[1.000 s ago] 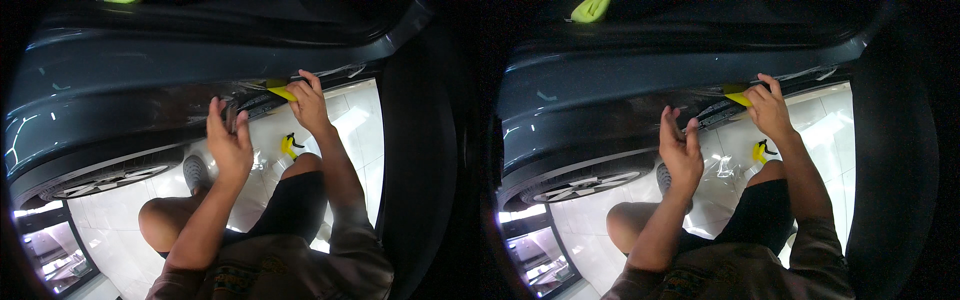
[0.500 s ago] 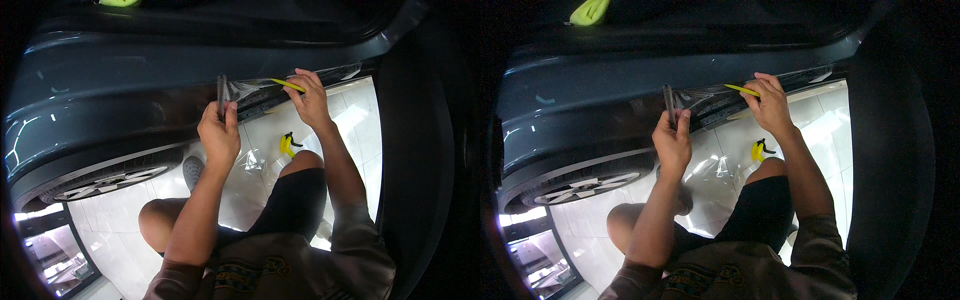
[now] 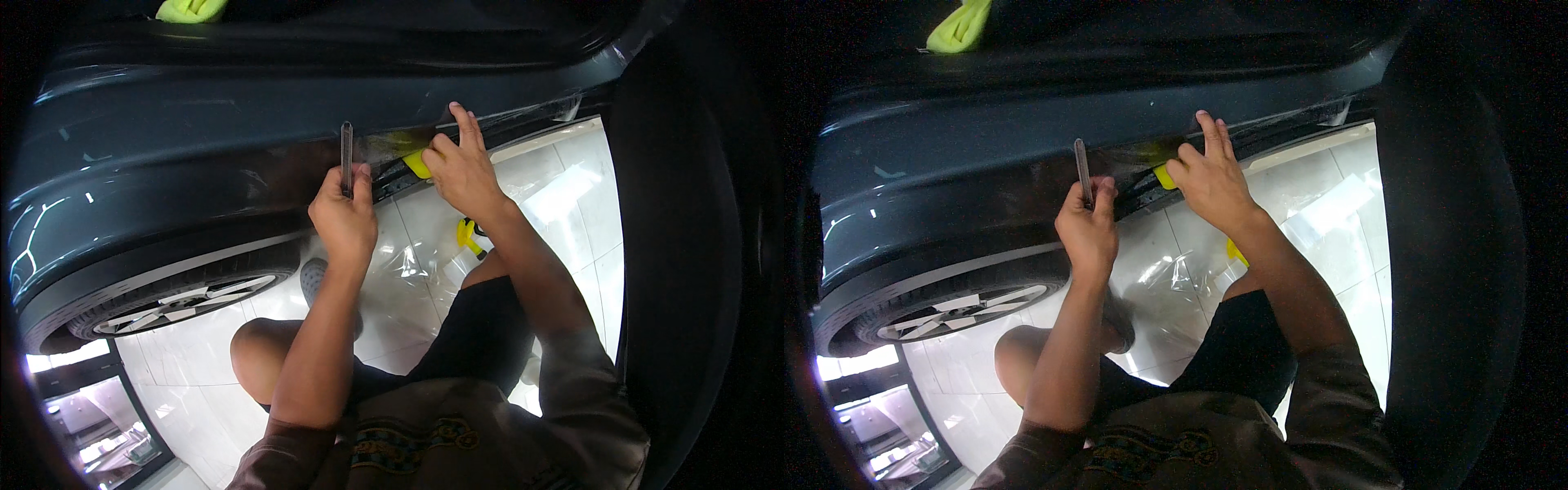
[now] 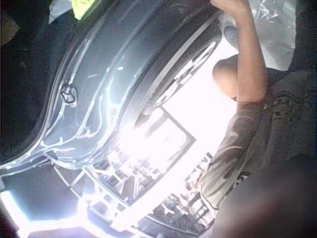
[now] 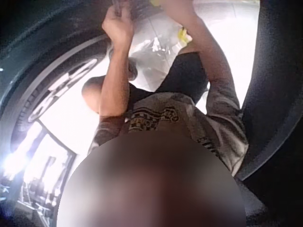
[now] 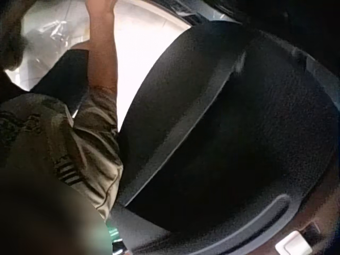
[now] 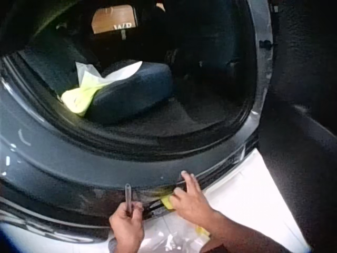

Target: The person applies a transparent protective film to the lower edge of a car door. They use a yellow squeegee to smooth the film and a metal blade to trim the excess material along the door's contour. The person works methodically, alternating between smoothing and cutting to ensure a precise fit.

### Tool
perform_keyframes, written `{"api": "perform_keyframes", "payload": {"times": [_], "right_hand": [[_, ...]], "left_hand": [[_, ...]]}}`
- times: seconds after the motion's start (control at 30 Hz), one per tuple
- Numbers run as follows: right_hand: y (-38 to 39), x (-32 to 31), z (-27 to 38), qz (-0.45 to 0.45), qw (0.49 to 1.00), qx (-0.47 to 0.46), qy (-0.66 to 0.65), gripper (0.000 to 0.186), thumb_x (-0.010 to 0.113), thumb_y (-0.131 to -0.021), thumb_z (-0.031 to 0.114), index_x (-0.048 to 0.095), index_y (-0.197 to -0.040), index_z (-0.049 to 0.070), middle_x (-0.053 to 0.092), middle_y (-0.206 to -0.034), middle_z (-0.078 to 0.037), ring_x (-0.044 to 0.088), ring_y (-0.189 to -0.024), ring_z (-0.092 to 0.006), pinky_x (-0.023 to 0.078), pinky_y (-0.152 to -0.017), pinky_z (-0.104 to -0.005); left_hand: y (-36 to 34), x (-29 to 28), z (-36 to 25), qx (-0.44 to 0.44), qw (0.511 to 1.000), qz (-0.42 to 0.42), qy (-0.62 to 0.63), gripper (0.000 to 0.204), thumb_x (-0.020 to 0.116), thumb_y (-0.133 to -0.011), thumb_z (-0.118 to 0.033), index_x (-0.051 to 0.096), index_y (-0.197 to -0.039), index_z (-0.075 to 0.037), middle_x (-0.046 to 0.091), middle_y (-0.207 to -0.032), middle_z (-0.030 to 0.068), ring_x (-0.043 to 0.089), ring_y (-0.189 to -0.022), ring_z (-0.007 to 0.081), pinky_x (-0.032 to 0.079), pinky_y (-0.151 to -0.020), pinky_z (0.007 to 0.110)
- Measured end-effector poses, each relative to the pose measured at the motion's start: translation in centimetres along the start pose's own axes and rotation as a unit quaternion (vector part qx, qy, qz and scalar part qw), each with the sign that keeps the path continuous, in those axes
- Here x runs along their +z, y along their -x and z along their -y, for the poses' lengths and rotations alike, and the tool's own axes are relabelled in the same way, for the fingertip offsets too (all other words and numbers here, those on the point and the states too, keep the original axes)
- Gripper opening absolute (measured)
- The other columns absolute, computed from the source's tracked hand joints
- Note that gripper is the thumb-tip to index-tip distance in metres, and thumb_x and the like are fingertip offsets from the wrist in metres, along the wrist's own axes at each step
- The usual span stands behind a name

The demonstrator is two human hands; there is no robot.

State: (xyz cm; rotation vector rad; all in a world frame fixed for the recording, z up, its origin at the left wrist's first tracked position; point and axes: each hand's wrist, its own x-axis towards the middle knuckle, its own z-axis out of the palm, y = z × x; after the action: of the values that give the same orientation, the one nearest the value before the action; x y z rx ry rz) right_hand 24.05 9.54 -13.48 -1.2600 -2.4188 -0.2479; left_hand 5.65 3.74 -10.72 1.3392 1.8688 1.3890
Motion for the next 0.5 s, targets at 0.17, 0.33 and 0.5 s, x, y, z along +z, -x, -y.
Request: {"api": "perform_keyframes", "payload": {"times": [0.17, 0.33, 0.5], "right_hand": [[0.5, -1.7, -1.3, -0.011, 0.975, 0.063, -0.211, 0.016, 0.069, -0.08, 0.011, 0.066, -0.094, 0.005, 0.06, -0.111, -0.013, 0.039, -0.135, -0.0363, 0.033, -0.112, -0.0509], [-0.6, -1.6, -2.5, -0.083, 0.939, 0.134, -0.306, 0.019, 0.071, -0.086, 0.018, 0.067, -0.097, 0.004, 0.066, -0.103, -0.011, 0.054, -0.121, -0.0328, 0.043, -0.101, -0.0425], [-1.1, -1.4, -1.5, -0.046, 0.985, 0.025, -0.164, 0.022, 0.075, -0.076, 0.009, 0.067, -0.096, 0.005, 0.065, -0.101, -0.009, 0.05, -0.122, -0.0311, 0.043, -0.1, -0.0415]], "left_hand": [[-0.6, -0.6, 0.4, -0.015, 1.0, 0.009, 0.003, 0.016, 0.067, -0.09, -0.015, 0.066, -0.087, 0.0, 0.063, -0.067, 0.0085, 0.055, -0.06, 0.0123, 0.046, -0.06, 0.029], [-0.5, -0.7, 0.8, -0.012, 0.999, 0.035, -0.038, 0.018, 0.067, -0.091, -0.017, 0.067, -0.09, 0.001, 0.065, -0.07, 0.0042, 0.053, -0.064, 0.0069, 0.044, -0.06, 0.025], [-0.3, -0.7, 1.1, 0.024, 0.999, 0.04, -0.022, 0.015, 0.067, -0.091, -0.014, 0.066, -0.09, 0.001, 0.064, -0.069, 0.0046, 0.053, -0.063, 0.008, 0.045, -0.062, 0.026]]}}
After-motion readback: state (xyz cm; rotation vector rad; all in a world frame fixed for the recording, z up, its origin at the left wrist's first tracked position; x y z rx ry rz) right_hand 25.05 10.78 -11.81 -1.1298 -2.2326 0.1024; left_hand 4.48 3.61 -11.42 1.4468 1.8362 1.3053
